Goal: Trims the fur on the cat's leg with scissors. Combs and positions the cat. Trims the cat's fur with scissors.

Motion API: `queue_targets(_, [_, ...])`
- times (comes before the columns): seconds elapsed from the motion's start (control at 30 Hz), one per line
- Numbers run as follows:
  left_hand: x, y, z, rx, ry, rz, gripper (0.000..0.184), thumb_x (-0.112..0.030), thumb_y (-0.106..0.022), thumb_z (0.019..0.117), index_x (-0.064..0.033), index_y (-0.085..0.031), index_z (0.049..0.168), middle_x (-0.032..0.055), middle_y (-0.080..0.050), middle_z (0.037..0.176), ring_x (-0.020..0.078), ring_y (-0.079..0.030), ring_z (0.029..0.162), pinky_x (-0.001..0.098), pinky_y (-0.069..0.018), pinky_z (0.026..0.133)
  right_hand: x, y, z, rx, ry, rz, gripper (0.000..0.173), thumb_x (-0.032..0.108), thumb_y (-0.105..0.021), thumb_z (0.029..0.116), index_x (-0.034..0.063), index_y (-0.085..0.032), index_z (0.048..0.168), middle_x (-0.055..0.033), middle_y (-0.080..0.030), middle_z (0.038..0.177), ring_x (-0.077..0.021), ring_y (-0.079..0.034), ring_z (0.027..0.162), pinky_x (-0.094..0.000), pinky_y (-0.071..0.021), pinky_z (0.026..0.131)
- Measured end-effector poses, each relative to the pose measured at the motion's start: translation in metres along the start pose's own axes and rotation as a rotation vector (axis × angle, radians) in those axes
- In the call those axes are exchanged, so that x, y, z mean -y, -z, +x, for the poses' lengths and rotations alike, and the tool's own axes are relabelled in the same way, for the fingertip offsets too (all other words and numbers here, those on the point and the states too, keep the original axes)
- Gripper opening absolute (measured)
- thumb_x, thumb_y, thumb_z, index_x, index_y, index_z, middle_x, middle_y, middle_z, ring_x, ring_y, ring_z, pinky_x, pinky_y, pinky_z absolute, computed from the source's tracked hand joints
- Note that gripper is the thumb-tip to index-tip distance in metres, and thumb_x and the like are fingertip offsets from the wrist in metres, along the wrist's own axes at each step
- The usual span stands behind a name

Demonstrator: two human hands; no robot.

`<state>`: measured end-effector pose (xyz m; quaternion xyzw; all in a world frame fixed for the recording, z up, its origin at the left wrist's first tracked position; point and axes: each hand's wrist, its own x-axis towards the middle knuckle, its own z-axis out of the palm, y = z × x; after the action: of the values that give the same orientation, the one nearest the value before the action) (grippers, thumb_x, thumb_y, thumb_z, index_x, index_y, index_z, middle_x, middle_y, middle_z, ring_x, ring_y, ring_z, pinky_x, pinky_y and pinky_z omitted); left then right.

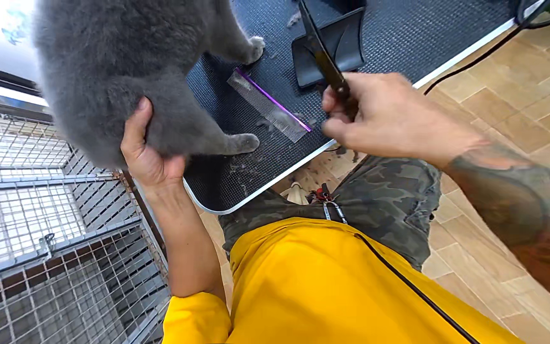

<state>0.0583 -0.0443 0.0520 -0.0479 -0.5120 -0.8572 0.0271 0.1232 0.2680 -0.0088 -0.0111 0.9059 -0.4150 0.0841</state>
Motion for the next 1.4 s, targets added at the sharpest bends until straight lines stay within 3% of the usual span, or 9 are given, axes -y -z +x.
queue_targets(0.1, [0.004,0.009,-0.003,0.046,-0.016,0.055,0.020,-0.015,-0.066,0.0936,-0.0070,-0.066,0.112,0.0104,-0.072,0.106,0.0216,-0.071,0.102,0.0453,-0.0591,0.091,0.001,-0.001,0.006,-0.067,-0.271,-0.333,0.048,0.049,-0.065,0.0938,0.0017,-0.059,0.088,-0.0245,-0.059,0.075,-0.0486,-0.062,0.075,-0.0651,-0.0436,0.057])
queue_targets(0.17, [0.008,0.012,-0.006,0.066,-0.012,0.103,0.022,-0.015,-0.067,0.0932,-0.0081,-0.066,0.114,0.0084,-0.071,0.108,0.0204,-0.070,0.104,0.0433,-0.0584,0.094,0.003,-0.006,0.006,-0.112,-0.327,-0.369,0.054,0.051,-0.065,0.0950,-0.0025,-0.060,0.089,-0.0295,-0.061,0.080,-0.0538,-0.063,0.080,-0.0675,-0.0447,0.059])
queue_targets(0.37, [0.031,0.011,-0.004,0.062,-0.028,0.134,0.030,-0.020,-0.075,0.0902,-0.0080,-0.066,0.116,0.0083,-0.072,0.109,0.0205,-0.070,0.104,0.0441,-0.0585,0.094,0.030,-0.041,0.005,-0.076,-0.252,-0.213,0.052,0.053,-0.070,0.0916,0.0015,-0.066,0.085,-0.0222,-0.064,0.077,-0.0457,-0.066,0.076,-0.0642,-0.0505,0.060])
queue_targets(0.57, [0.035,-0.007,0.001,0.042,-0.069,0.137,0.020,-0.020,-0.055,0.1024,-0.0101,-0.065,0.116,0.0062,-0.072,0.109,0.0176,-0.070,0.105,0.0413,-0.0591,0.093,0.036,-0.059,0.030,0.070,-0.326,-0.208,0.041,0.038,-0.083,0.0791,0.0044,-0.061,0.075,-0.0184,-0.063,0.074,-0.0406,-0.066,0.074,-0.0606,-0.0482,0.058])
queue_targets(0.67, [0.032,-0.007,0.003,0.071,-0.096,0.132,0.023,-0.024,-0.054,0.1033,-0.0110,-0.064,0.119,0.0060,-0.071,0.112,0.0178,-0.069,0.106,0.0414,-0.0593,0.093,0.031,-0.059,0.027,0.101,-0.249,-0.135,0.026,0.030,-0.077,0.0833,0.0088,-0.063,0.075,-0.0137,-0.063,0.072,-0.0364,-0.066,0.072,-0.0589,-0.0487,0.058])
queue_targets(0.87, [0.028,-0.010,0.006,0.012,-0.120,0.123,0.021,-0.024,-0.048,0.1040,-0.0119,-0.062,0.115,0.0046,-0.070,0.105,0.0172,-0.070,0.099,0.0415,-0.0608,0.086,0.033,-0.068,-0.044,-0.078,-0.182,0.512,0.027,0.030,-0.058,0.1049,0.0117,-0.065,0.087,-0.0039,-0.060,0.059,-0.0169,-0.059,0.045,-0.0378,-0.0526,0.042])
queue_targets(1.0, [0.028,-0.014,0.009,0.013,-0.145,0.112,0.021,-0.023,-0.047,0.1046,-0.0116,-0.061,0.115,0.0042,-0.069,0.105,0.0162,-0.070,0.099,0.0398,-0.0610,0.085,0.037,-0.091,-0.085,0.001,-0.325,0.965,0.022,0.022,-0.056,0.1073,0.0073,-0.060,0.092,-0.0018,-0.054,0.061,-0.0104,-0.050,0.042,-0.0255,-0.0482,0.040])
queue_targets(1.23, [0.027,-0.021,0.009,-0.006,-0.159,0.112,0.021,-0.024,-0.045,0.1057,-0.0115,-0.060,0.114,0.0043,-0.068,0.103,0.0164,-0.069,0.096,0.0393,-0.0607,0.084,0.043,-0.125,-0.098,0.258,-0.434,1.446,0.018,0.018,-0.053,0.1075,0.0102,-0.054,0.091,0.0036,-0.041,0.057,-0.0061,-0.038,0.040,-0.0231,-0.0448,0.040])
queue_targets(1.4, [0.028,-0.018,0.007,0.019,-0.148,0.105,0.020,-0.024,-0.046,0.1057,-0.0123,-0.060,0.114,0.0027,-0.069,0.102,0.0140,-0.069,0.094,0.0356,-0.0610,0.082,0.047,-0.132,-0.096,0.378,-0.354,1.796,0.019,0.017,-0.051,0.1058,0.0116,-0.053,0.087,0.0049,-0.038,0.056,-0.0064,-0.041,0.039,-0.0285,-0.0528,0.042])
